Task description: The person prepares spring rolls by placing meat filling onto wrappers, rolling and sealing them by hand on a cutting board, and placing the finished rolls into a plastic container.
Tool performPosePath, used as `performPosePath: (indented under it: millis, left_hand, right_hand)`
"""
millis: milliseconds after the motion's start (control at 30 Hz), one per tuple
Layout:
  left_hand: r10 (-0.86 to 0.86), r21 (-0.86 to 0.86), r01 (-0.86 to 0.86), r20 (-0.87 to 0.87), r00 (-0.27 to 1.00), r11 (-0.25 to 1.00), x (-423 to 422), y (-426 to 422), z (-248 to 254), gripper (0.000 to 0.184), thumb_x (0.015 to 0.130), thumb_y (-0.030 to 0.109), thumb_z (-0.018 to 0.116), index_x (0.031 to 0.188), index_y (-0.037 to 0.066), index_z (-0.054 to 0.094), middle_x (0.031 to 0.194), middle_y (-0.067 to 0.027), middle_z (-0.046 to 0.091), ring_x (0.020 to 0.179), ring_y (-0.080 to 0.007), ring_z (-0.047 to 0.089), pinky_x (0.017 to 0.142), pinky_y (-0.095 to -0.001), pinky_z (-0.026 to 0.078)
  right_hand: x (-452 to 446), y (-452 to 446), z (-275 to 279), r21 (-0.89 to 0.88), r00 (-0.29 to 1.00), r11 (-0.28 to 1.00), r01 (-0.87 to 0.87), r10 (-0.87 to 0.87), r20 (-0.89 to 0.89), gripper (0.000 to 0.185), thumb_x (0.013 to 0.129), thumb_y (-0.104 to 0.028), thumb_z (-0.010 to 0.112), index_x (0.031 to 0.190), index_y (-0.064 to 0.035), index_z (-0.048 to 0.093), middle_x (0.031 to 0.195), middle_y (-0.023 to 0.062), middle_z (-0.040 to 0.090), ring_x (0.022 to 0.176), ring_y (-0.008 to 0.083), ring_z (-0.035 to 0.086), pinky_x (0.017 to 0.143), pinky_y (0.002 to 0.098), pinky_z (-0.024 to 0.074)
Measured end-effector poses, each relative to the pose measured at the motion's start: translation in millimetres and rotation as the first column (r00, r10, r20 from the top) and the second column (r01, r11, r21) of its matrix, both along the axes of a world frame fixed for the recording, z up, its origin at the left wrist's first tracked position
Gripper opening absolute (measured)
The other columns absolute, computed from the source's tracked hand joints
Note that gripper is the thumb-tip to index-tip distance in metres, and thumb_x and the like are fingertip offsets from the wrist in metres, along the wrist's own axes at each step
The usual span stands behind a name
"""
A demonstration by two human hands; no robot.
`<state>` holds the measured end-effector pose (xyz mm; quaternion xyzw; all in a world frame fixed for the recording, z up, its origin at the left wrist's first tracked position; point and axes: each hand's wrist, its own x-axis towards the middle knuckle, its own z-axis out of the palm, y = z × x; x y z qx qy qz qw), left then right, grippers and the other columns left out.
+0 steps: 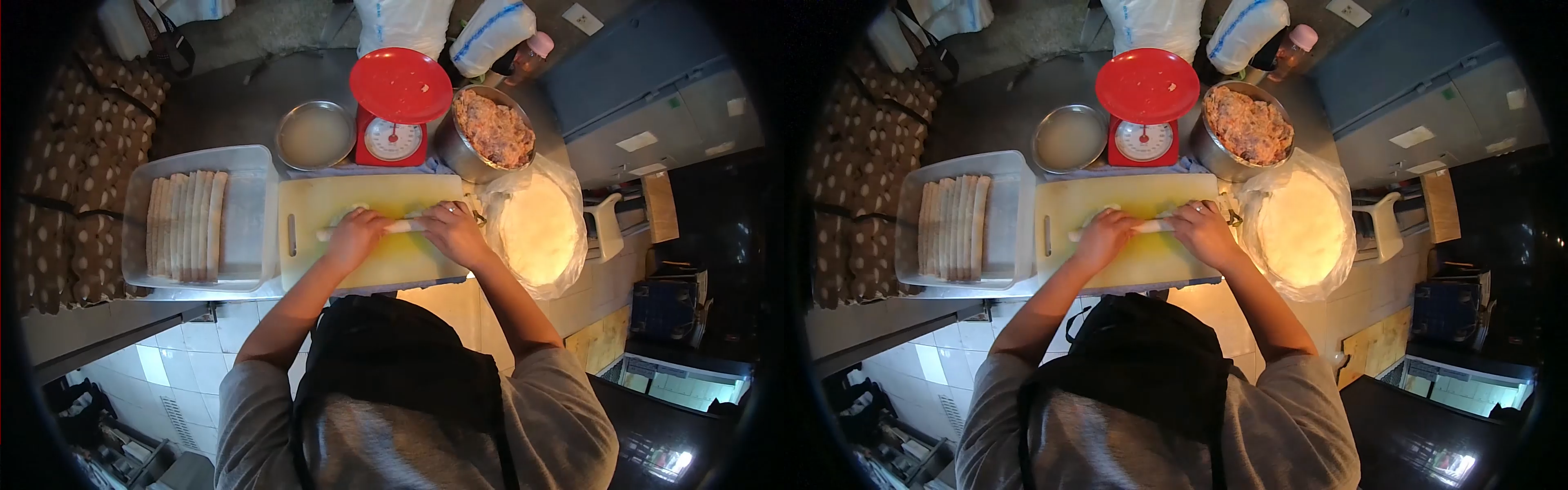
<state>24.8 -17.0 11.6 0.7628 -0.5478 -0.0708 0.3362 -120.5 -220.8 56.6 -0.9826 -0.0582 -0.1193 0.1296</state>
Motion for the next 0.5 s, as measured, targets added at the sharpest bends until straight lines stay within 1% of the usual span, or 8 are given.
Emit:
performPosePath:
  millis: [67, 133, 167, 233, 333, 433, 467, 500]
  left_hand:
    - [-0.056, 0.076, 0.067, -0.136, 0.989, 0.995, 21, -10, 0, 0.026, 0.081, 0.015, 0.066, 0.106, 0.010, 0.068, 0.101, -0.0095, 0.064, 0.098, -0.0282, 0.058, 0.087, -0.0394, 0.047]
    - [-0.082, 0.142, 0.119, -0.242, 0.967, 0.983, 36, -19, -3, 0.026, 0.082, 0.016, 0.066, 0.107, 0.009, 0.068, 0.101, -0.0106, 0.064, 0.098, -0.0292, 0.058, 0.087, -0.0395, 0.047]
    - [-0.065, 0.136, 0.089, -0.174, 0.983, 0.987, 35, -19, -6, 0.026, 0.081, 0.017, 0.066, 0.106, 0.009, 0.068, 0.101, -0.0101, 0.064, 0.098, -0.0289, 0.059, 0.087, -0.0395, 0.047]
    - [-0.026, 0.120, 0.030, -0.034, 0.999, 0.992, 30, -17, 7, 0.026, 0.080, 0.017, 0.068, 0.105, 0.010, 0.068, 0.102, -0.0090, 0.065, 0.098, -0.0283, 0.059, 0.087, -0.0394, 0.047]
    - [0.082, -0.001, -0.083, 0.098, 0.992, 0.997, 11, 3, 15, 0.029, 0.078, 0.017, 0.070, 0.106, 0.011, 0.069, 0.104, -0.0067, 0.065, 0.097, -0.0267, 0.059, 0.085, -0.0385, 0.048]
    - [0.142, -0.116, -0.122, 0.182, 0.973, 0.986, 10, 16, 0, 0.033, 0.075, 0.017, 0.072, 0.107, 0.012, 0.069, 0.104, -0.0053, 0.066, 0.096, -0.0255, 0.060, 0.084, -0.0372, 0.049]
    - [0.143, -0.113, -0.124, 0.184, 0.972, 0.986, 9, 18, -5, 0.034, 0.075, 0.017, 0.071, 0.108, 0.013, 0.068, 0.104, -0.0051, 0.066, 0.097, -0.0253, 0.060, 0.084, -0.0373, 0.048]
    - [0.146, -0.109, -0.127, 0.186, 0.972, 0.986, 8, 19, -6, 0.035, 0.074, 0.017, 0.071, 0.109, 0.013, 0.068, 0.104, -0.0049, 0.066, 0.097, -0.0252, 0.060, 0.085, -0.0375, 0.048]
  right_hand:
    - [9, 1, 3, 0.051, 0.998, 0.998, 0.026, -0.023, -0.059, 0.033, 0.071, -0.017, 0.072, 0.103, -0.0104, 0.068, 0.097, 0.0026, 0.060, 0.096, 0.0223, 0.056, 0.084, 0.0373, 0.0416]
    - [16, -5, -3, 0.035, 0.998, 0.999, 0.017, -0.015, -0.061, 0.035, 0.070, -0.018, 0.073, 0.104, -0.0106, 0.068, 0.095, 0.0026, 0.058, 0.096, 0.0220, 0.055, 0.083, 0.0370, 0.0414]
    - [17, -6, -6, 0.026, 0.998, 1.000, 0.010, -0.008, -0.061, 0.036, 0.070, -0.018, 0.073, 0.104, -0.0106, 0.068, 0.094, 0.0026, 0.058, 0.096, 0.0219, 0.055, 0.082, 0.0369, 0.0413]
    - [19, -7, -10, 0.038, 0.997, 0.999, 0.016, -0.014, -0.071, 0.037, 0.070, -0.019, 0.073, 0.105, -0.0107, 0.067, 0.096, 0.0028, 0.058, 0.097, 0.0218, 0.055, 0.083, 0.0368, 0.0410]
    - [18, -7, -20, 0.015, 0.999, 1.000, 0.025, -0.024, -0.033, 0.039, 0.070, -0.019, 0.072, 0.107, -0.0105, 0.066, 0.097, 0.0030, 0.058, 0.097, 0.0216, 0.055, 0.084, 0.0367, 0.0406]
    - [13, -2, -26, -0.022, 0.998, 0.998, 0.053, -0.053, 0.018, 0.040, 0.072, -0.019, 0.071, 0.110, -0.0101, 0.065, 0.097, 0.0031, 0.057, 0.097, 0.0216, 0.055, 0.084, 0.0368, 0.0401]
    - [12, 0, -27, -0.033, 0.997, 0.998, 0.063, -0.062, 0.035, 0.040, 0.072, -0.018, 0.071, 0.110, -0.0099, 0.064, 0.097, 0.0032, 0.057, 0.097, 0.0217, 0.055, 0.085, 0.0368, 0.0399]
    - [10, 1, -29, -0.034, 0.998, 0.997, 0.070, -0.070, 0.011, 0.040, 0.073, -0.018, 0.070, 0.111, -0.0099, 0.064, 0.098, 0.0034, 0.057, 0.097, 0.0219, 0.055, 0.084, 0.0369, 0.0398]
